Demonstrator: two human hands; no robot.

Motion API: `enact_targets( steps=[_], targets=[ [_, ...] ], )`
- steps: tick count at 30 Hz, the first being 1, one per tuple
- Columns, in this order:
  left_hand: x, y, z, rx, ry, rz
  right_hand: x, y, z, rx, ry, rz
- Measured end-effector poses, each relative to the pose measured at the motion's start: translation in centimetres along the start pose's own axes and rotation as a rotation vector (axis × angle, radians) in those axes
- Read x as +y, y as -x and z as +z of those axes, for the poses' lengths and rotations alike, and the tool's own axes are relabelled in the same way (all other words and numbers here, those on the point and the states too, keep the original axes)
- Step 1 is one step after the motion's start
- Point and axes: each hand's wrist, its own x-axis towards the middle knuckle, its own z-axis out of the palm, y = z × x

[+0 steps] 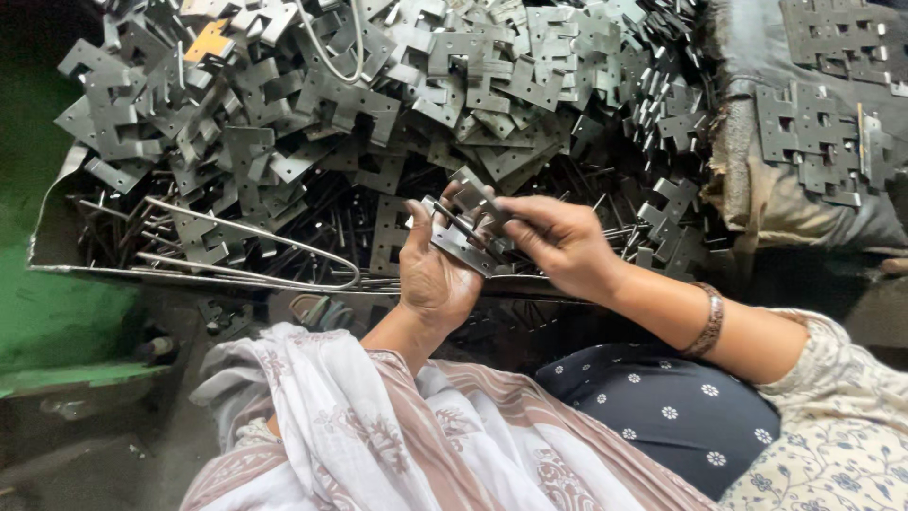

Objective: The person sorts metal plates and metal pins on a work table by picking them up and organizing them into a container.

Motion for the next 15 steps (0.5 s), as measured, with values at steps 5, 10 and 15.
enact_targets(
  steps=[5, 10, 15],
  targets=[
    [-0.2, 0.4, 0.3, 0.166, -0.048, -0.044, -1.6, -0.3, 0.5, -0.223, 0.195, -0.374],
    [1.0, 1.2, 0.8, 0.054, -0.701, -0.175, 2.6, 0.6, -0.2, -0.113, 0.08, -0.099],
    [5.2, 1.1, 0.4, -0.01, -1.896, 0.221, 6.7, 0.8, -4.5, 0.043, -0.666, 0.398]
  ],
)
